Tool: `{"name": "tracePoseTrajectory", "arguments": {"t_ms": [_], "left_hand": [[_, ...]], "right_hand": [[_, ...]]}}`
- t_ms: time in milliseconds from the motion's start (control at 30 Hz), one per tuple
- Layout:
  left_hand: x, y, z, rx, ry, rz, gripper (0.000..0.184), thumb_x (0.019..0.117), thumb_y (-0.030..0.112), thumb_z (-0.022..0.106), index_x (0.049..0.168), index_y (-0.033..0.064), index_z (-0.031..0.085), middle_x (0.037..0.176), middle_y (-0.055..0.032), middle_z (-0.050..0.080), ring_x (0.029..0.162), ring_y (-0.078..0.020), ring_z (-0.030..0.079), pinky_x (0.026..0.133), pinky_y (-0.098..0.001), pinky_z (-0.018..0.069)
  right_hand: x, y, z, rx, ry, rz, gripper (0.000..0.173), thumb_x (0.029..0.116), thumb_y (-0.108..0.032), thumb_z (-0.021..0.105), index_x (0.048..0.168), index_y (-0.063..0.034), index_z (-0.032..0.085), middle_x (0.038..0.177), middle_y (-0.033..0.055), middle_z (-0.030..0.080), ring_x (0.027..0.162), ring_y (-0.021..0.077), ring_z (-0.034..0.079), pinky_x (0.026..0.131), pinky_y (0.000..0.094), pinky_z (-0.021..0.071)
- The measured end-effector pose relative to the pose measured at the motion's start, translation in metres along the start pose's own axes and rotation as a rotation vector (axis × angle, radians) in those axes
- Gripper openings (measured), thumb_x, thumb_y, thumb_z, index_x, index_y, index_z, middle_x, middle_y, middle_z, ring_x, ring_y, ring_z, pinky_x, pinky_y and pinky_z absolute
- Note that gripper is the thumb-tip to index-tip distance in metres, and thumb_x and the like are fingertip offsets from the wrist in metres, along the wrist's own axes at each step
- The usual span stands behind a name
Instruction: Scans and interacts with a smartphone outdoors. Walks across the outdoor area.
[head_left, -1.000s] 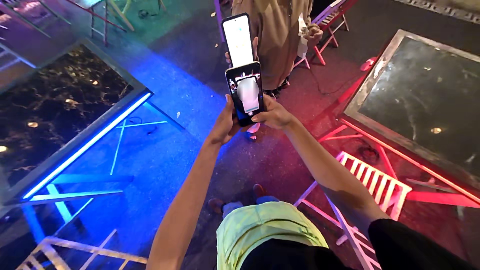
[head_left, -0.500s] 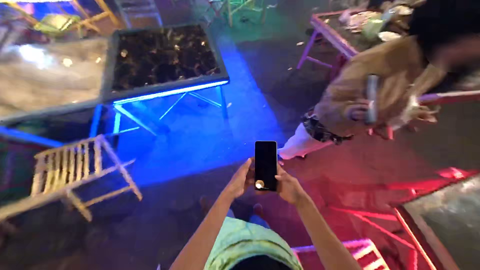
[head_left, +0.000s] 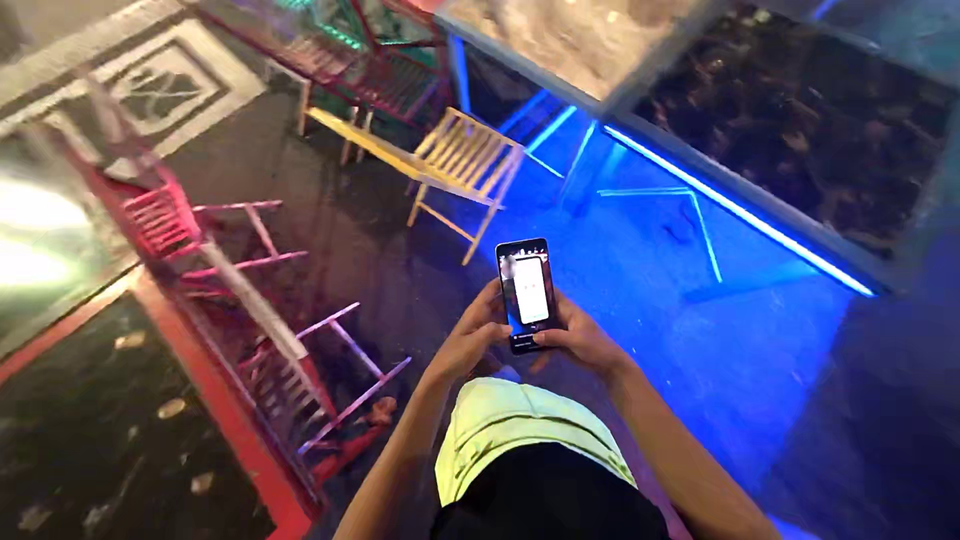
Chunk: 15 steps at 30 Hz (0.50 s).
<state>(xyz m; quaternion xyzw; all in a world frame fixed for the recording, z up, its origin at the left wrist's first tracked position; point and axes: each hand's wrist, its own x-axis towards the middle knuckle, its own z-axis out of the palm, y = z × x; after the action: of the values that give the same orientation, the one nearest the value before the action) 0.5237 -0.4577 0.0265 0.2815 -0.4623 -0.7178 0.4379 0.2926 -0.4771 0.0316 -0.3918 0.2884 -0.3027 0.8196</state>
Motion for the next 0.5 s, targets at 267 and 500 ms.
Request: {"name": "tracePoseTrajectory", "arguments": {"t_ms": [267, 500], "left_hand": [[-0.024, 0.133, -0.18, 0.19, 0.398, 0.303, 0.071, 0.0958, 0.018, 0.057, 0.157, 0.0023, 0.026, 0.138, -0.0114, 0.059, 0.118, -0.0187, 0.064, 0.1, -0.0396, 0.0551], [-0.013, 0.211, -0.363, 0.286, 0.726, 0.28, 0.076, 0.0915, 0.028, 0.065, 0.159, 0.0203, 0.032, 0.136, -0.0054, 0.061, 0.114, -0.0174, 0.065, 0.094, -0.0382, 0.0575]], "right_hand": [[0.278, -0.058, 0.094, -0.111, -0.594, 0.094, 0.089, 0.0865, -0.002, 0.069, 0.158, -0.0137, 0.017, 0.142, 0.0155, 0.056, 0.12, 0.0362, 0.065, 0.083, 0.0572, 0.0632], [0.525, -0.076, 0.162, -0.125, -0.89, 0.209, 0.091, 0.0824, 0.002, 0.06, 0.159, -0.0262, 0.02, 0.142, 0.0131, 0.056, 0.121, 0.0303, 0.062, 0.096, 0.0516, 0.0577]]}}
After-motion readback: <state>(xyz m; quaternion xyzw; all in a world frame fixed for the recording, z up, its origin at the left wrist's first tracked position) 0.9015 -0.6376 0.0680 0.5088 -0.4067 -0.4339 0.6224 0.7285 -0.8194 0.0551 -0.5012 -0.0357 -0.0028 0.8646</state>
